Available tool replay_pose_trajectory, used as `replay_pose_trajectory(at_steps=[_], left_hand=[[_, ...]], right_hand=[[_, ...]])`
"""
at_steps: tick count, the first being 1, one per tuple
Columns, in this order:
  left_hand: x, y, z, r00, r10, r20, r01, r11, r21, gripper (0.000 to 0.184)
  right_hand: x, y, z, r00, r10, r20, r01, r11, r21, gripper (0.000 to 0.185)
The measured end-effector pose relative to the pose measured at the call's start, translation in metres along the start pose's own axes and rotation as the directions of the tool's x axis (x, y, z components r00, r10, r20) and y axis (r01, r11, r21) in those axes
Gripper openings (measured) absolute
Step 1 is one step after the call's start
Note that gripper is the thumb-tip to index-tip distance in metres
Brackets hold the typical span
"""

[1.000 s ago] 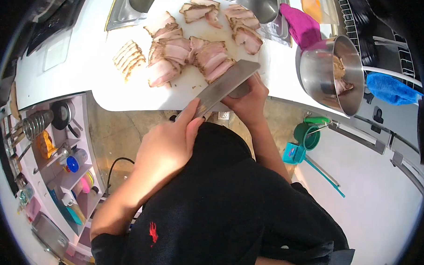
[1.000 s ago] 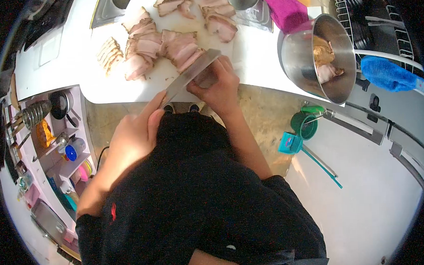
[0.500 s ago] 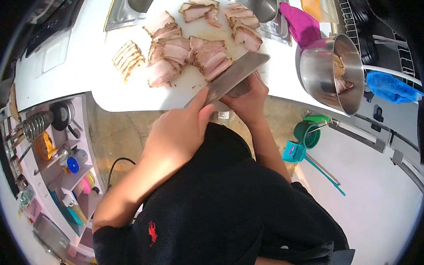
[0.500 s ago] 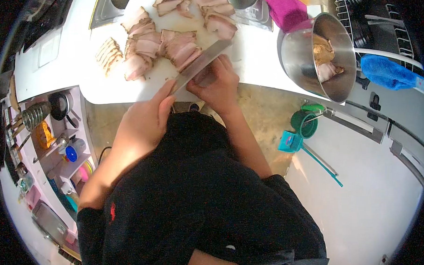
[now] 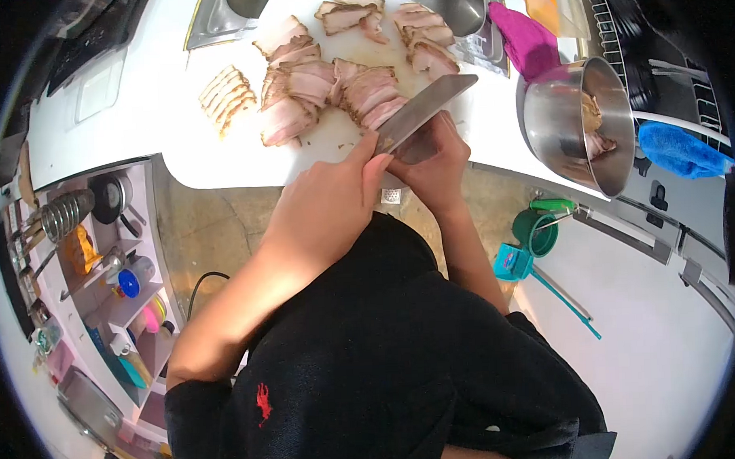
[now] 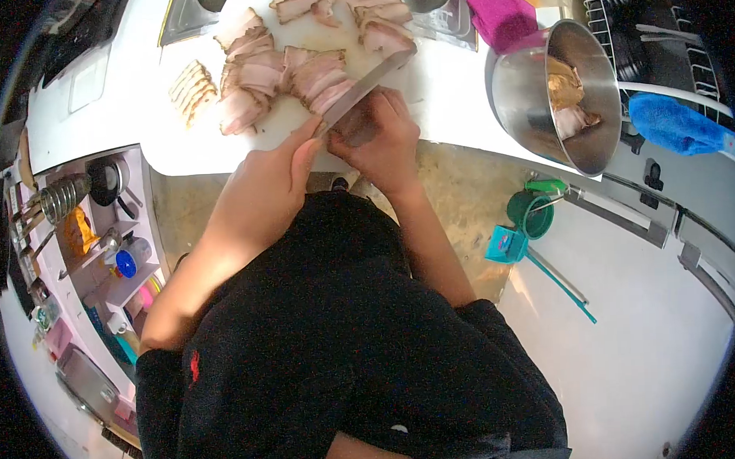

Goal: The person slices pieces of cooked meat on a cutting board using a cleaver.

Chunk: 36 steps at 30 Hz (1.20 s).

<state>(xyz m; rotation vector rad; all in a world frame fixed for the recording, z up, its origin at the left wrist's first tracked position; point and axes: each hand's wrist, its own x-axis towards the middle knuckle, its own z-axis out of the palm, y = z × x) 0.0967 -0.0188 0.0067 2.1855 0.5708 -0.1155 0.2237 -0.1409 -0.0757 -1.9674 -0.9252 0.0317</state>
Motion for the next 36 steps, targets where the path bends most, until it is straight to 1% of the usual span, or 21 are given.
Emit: replay_pose_trajectory(at_steps=[3,6,9,12,15,19,21,24,27,30,33,36], left_hand=[[-0.02,-0.013,-0.006,0.999,-0.049,0.022,0.049,0.999,0.021,0.035],[-0.039,-0.015,-0.023,0.982,-0.136,0.129,0.132,0.991,0.037,0.036],[-0.04,-0.01,-0.024,0.971,-0.184,0.152,0.165,0.978,0.126,0.035],[-0.023,-0.01,-0.013,0.995,-0.07,0.069,0.062,0.993,0.101,0.037],[0.0,0.002,-0.007,0.996,-0.054,0.073,0.046,0.993,0.106,0.037],[0.003,0.01,-0.006,0.993,-0.075,0.088,0.064,0.99,0.127,0.037],[-0.005,0.007,-0.005,0.995,-0.081,0.064,0.071,0.986,0.149,0.038],[-0.025,-0.001,-0.007,0.982,-0.161,0.101,0.136,0.967,0.216,0.037],[-0.038,-0.008,-0.011,0.98,-0.167,0.107,0.137,0.961,0.242,0.037],[-0.028,-0.013,-0.007,0.996,-0.077,0.052,0.067,0.982,0.175,0.038],[-0.002,-0.01,-0.002,0.998,-0.032,0.058,0.024,0.992,0.123,0.037],[0.01,-0.001,0.002,0.999,0.027,0.035,-0.032,0.987,0.159,0.033]], right_hand=[[0.0,0.003,-0.001,1.0,0.004,-0.002,-0.004,1.0,0.018,0.053],[0.0,0.001,0.0,1.0,0.018,-0.018,-0.017,0.999,0.037,0.055],[0.001,-0.002,-0.001,1.0,0.028,-0.013,-0.027,1.0,0.014,0.056],[0.0,0.004,0.0,1.0,0.005,-0.007,-0.005,1.0,-0.01,0.056],[0.0,0.003,0.0,1.0,-0.003,-0.021,0.003,1.0,-0.006,0.054],[0.0,0.0,0.004,0.998,0.011,-0.065,-0.009,1.0,0.02,0.053],[0.0,0.0,0.003,0.998,0.006,-0.06,-0.004,1.0,0.022,0.053],[-0.001,0.0,0.002,0.999,0.02,-0.049,-0.02,1.0,0.016,0.054],[0.001,0.0,0.0,0.999,0.004,-0.044,-0.003,1.0,0.027,0.051],[0.002,0.002,-0.001,1.0,-0.002,-0.024,0.002,1.0,0.002,0.048],[0.003,0.002,0.0,1.0,-0.008,-0.025,0.008,1.0,-0.011,0.045],[0.003,0.0,0.001,0.999,0.002,-0.048,-0.003,1.0,-0.019,0.045]])
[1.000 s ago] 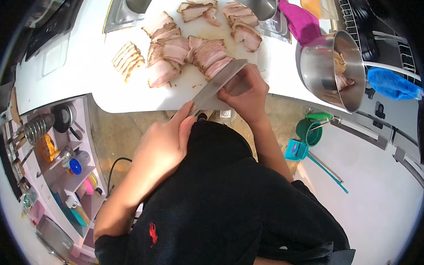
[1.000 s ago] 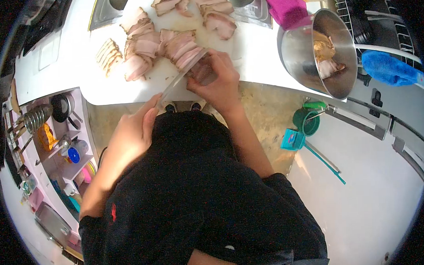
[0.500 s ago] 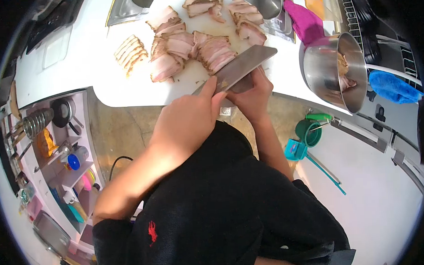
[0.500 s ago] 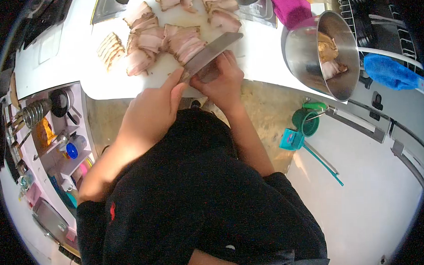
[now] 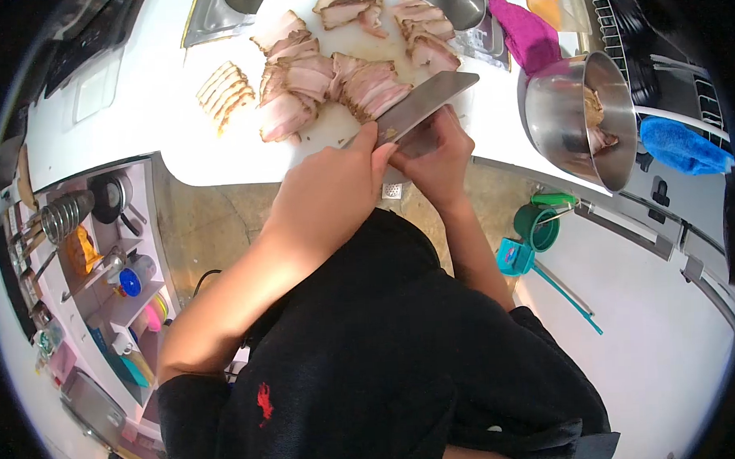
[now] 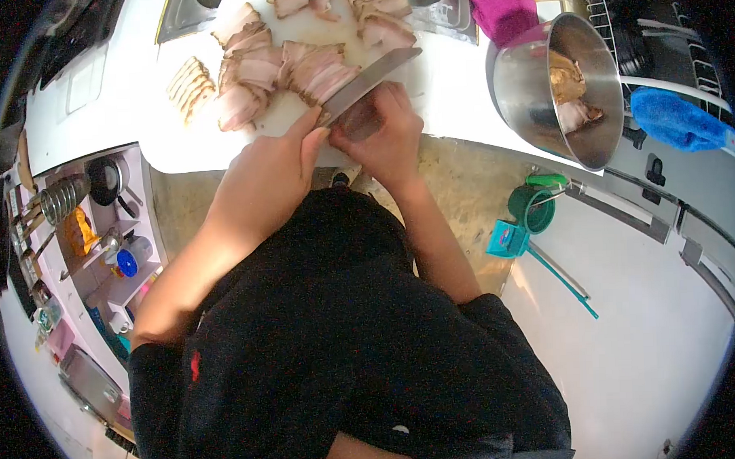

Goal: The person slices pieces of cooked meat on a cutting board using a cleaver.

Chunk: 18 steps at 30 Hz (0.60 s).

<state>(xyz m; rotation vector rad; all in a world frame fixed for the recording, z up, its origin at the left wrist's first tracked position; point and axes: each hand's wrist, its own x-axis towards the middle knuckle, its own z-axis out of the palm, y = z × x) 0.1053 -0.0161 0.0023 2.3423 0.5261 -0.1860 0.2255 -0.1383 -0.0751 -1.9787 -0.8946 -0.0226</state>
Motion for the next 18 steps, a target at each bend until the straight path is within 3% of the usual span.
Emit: replay_pose_trajectory(at_steps=[3,6,9,15,18], left_hand=[[-0.011,-0.002,0.002,1.0,-0.007,-0.029,0.007,1.0,-0.004,0.034],[-0.038,-0.004,-0.005,0.971,-0.215,0.102,0.205,0.974,0.095,0.036],[-0.05,-0.009,-0.008,0.975,-0.2,0.095,0.191,0.977,0.097,0.037],[0.005,-0.009,0.012,0.999,0.034,-0.038,-0.034,0.999,-0.004,0.035],[0.014,-0.002,0.015,0.996,0.066,-0.067,-0.065,0.998,0.017,0.034]], right_hand=[[-0.002,0.004,0.003,1.0,-0.024,-0.016,0.024,1.0,0.016,0.047],[-0.001,0.002,0.002,1.0,-0.014,-0.007,0.014,1.0,0.025,0.048],[-0.002,-0.001,0.0,1.0,0.013,0.011,-0.014,0.999,0.032,0.048],[-0.002,0.0,-0.001,1.0,0.009,0.015,-0.01,1.0,0.016,0.046],[-0.003,-0.003,-0.002,1.0,0.007,0.007,-0.007,0.999,0.033,0.044]])
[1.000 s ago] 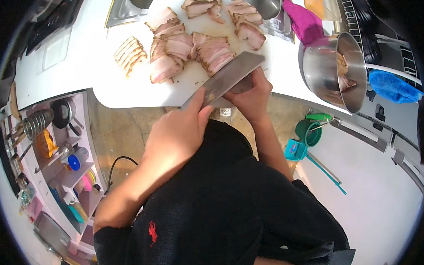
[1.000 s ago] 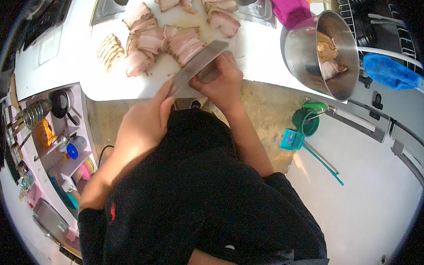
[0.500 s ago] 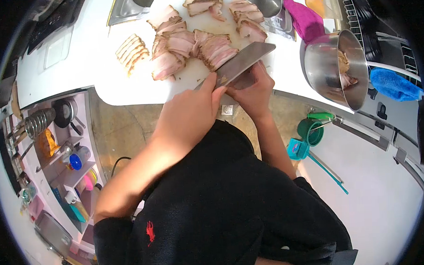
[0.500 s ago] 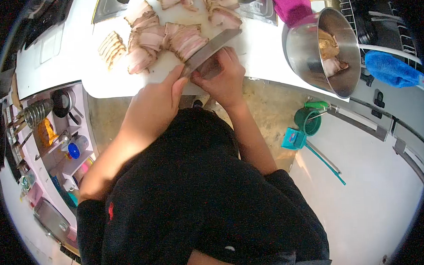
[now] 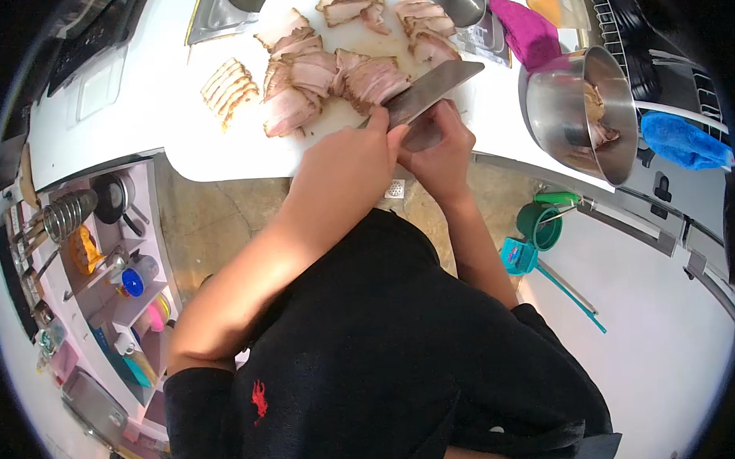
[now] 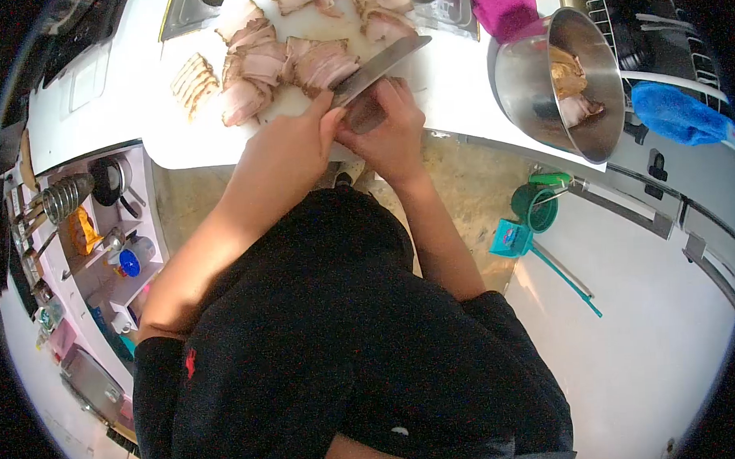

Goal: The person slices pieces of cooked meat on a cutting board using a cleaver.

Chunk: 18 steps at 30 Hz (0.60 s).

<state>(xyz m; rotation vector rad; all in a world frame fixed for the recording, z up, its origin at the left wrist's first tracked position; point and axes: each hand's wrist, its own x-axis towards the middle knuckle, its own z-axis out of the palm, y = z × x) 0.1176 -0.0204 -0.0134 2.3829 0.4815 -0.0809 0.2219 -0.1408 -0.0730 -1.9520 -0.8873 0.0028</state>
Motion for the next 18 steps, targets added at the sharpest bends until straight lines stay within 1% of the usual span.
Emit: replay_pose_trajectory(at_steps=[3,6,7,9,12,13,16,17,18], left_hand=[[-0.026,-0.003,-0.009,0.98,-0.184,0.079,0.182,0.983,0.032,0.036],[-0.064,-0.012,-0.028,0.936,-0.317,0.155,0.305,0.947,0.099,0.038],[-0.069,-0.012,-0.031,0.929,-0.329,0.168,0.316,0.944,0.095,0.038],[-0.075,-0.013,-0.038,0.917,-0.356,0.178,0.346,0.934,0.086,0.038],[-0.061,-0.021,-0.03,0.965,-0.244,0.1,0.248,0.969,-0.027,0.04],[-0.054,-0.023,-0.028,0.984,-0.168,0.055,0.174,0.979,-0.11,0.041],[-0.036,-0.029,-0.035,0.989,-0.12,0.081,0.138,0.951,-0.276,0.044],[-0.034,-0.044,-0.024,0.992,-0.125,0.011,0.123,0.955,-0.271,0.047],[-0.033,-0.05,-0.026,0.97,-0.22,0.102,0.243,0.877,-0.414,0.048]], right_hand=[[0.001,0.003,0.001,1.0,-0.003,-0.01,0.003,1.0,-0.008,0.041],[0.0,0.004,0.004,0.998,-0.045,-0.033,0.044,0.999,-0.014,0.041],[0.002,0.004,0.004,0.996,-0.07,-0.048,0.069,0.997,-0.017,0.042],[0.001,0.003,0.003,0.999,-0.039,-0.028,0.037,0.998,-0.042,0.045],[-0.003,0.004,0.001,1.0,-0.031,-0.003,0.031,0.998,-0.046,0.048],[-0.005,0.005,0.0,0.999,-0.034,0.004,0.035,0.998,-0.046,0.049],[-0.013,0.005,-0.007,0.996,-0.089,-0.021,0.09,0.996,0.01,0.05],[-0.018,0.009,-0.007,0.997,-0.053,-0.058,0.055,0.998,0.026,0.055],[-0.018,0.01,-0.009,0.998,-0.018,-0.06,0.019,0.999,0.027,0.056]])
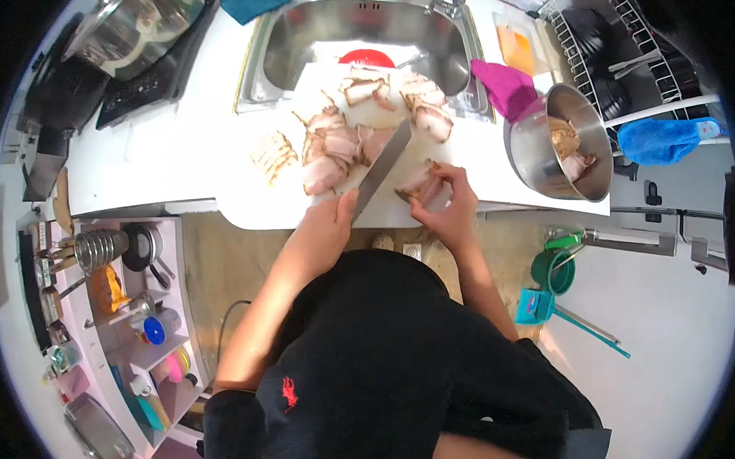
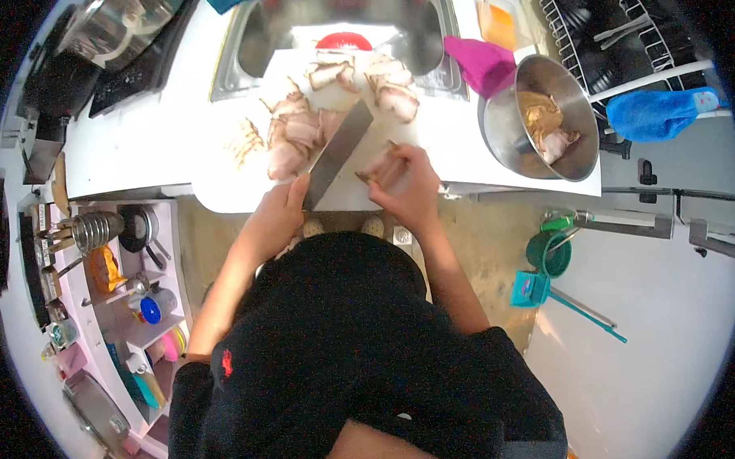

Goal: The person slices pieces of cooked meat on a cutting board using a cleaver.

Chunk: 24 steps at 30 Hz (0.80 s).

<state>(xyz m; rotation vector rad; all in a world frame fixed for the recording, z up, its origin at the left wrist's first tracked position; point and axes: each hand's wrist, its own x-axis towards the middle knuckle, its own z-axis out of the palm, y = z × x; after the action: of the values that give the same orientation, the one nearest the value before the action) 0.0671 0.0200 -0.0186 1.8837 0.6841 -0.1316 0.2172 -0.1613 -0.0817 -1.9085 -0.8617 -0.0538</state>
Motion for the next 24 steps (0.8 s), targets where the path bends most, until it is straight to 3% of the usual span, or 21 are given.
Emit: replay_pose_trajectory(at_steps=[2,5,9,12,15,18,21,24], left_hand=[[0.0,-0.005,-0.007,0.962,-0.221,0.162,0.261,0.92,-0.294,0.051],[-0.012,0.011,-0.023,0.921,-0.331,0.204,0.388,0.738,-0.553,0.054],[-0.029,0.007,-0.05,0.982,-0.18,0.065,0.176,0.716,-0.675,0.056],[-0.041,0.003,-0.059,0.984,-0.164,-0.069,0.061,0.678,-0.733,0.061],[-0.054,-0.003,-0.063,0.966,-0.197,-0.17,-0.006,0.637,-0.771,0.065],[-0.067,-0.009,-0.062,0.962,-0.213,-0.171,-0.009,0.603,-0.798,0.066],[-0.076,-0.017,-0.056,0.959,-0.21,-0.188,-0.025,0.603,-0.797,0.064],[-0.082,-0.023,-0.054,0.96,-0.224,-0.166,-0.003,0.589,-0.808,0.062]], right_hand=[[0.0,0.001,-0.002,0.996,0.087,-0.011,-0.087,0.996,-0.007,0.059],[0.014,-0.013,-0.007,0.995,0.017,0.095,-0.016,1.0,-0.008,0.055],[0.042,-0.019,-0.015,0.976,-0.15,0.156,0.178,0.966,-0.189,0.057],[0.08,-0.032,-0.01,0.891,-0.208,0.404,0.289,0.945,-0.152,0.062],[0.112,-0.033,0.011,0.723,-0.208,0.659,0.335,0.94,-0.07,0.062],[0.136,-0.033,0.03,0.55,-0.052,0.833,0.341,0.925,-0.167,0.061],[0.148,-0.046,0.03,0.471,0.171,0.865,0.2,0.935,-0.294,0.062],[0.15,-0.039,0.032,0.46,0.245,0.854,0.166,0.92,-0.354,0.064]])
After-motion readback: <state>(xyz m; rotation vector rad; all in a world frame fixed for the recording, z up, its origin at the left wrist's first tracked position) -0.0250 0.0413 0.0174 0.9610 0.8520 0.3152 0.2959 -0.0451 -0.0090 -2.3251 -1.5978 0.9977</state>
